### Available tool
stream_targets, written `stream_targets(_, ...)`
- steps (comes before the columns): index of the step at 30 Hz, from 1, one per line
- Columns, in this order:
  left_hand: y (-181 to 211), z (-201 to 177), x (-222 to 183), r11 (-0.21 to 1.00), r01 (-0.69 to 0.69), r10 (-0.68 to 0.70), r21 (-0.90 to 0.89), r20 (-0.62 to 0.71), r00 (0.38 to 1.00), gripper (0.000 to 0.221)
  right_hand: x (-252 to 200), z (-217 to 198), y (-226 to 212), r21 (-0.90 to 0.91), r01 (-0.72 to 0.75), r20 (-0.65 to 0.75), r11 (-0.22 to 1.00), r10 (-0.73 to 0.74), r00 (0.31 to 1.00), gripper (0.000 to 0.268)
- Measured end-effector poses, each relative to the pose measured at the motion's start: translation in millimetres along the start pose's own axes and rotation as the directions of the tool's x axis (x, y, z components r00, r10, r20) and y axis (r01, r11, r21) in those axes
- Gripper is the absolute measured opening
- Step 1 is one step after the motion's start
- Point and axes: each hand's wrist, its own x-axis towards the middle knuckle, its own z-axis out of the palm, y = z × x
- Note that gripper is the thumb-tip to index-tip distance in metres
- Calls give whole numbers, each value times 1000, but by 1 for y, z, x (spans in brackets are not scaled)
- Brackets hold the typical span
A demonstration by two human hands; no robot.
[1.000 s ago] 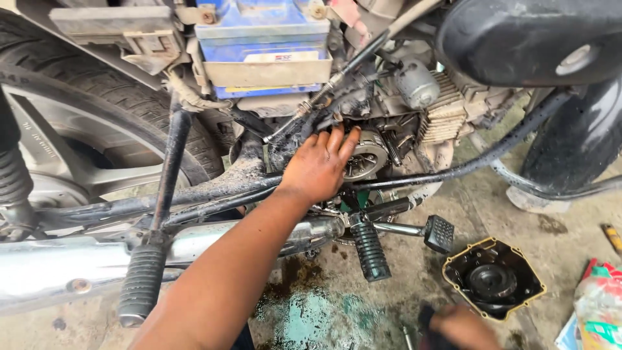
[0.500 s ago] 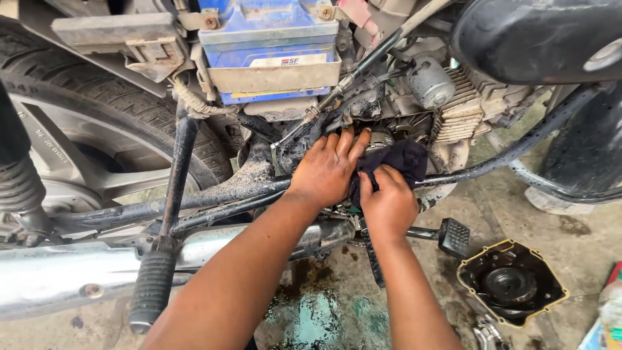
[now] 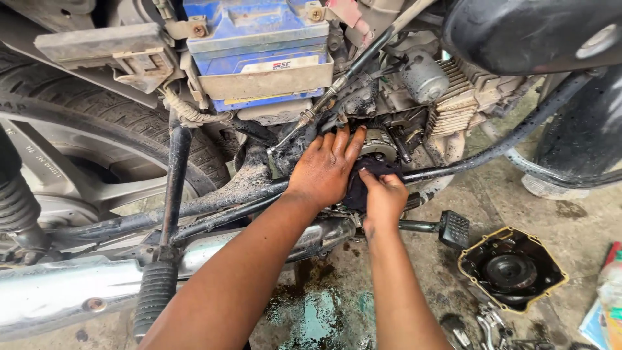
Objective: Replace or repair the clutch assembly on a motorcycle engine.
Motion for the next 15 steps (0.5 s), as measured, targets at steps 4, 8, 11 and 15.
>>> stream_targets(4,1,-2,2,1000,-1,1,19,-2,1000,75,-17,-28,-52,62,12,-1,998,-12,1000,19)
stream_targets(8,0,-1,0,999,0,-1,38,28,1000,75,-22,-35,-48,-420,429,49,800,-452,891,31)
stream_targets(11,1,-2,1,1000,-7,6,20,14,1000,76,-37,3,-73,-871,225,80,436,-326,942,39)
stream_targets(15,-1,1,2,999,-2,3,38,-3,1000,72,-27,17,-63,-869,277,106,410,-392,914,38)
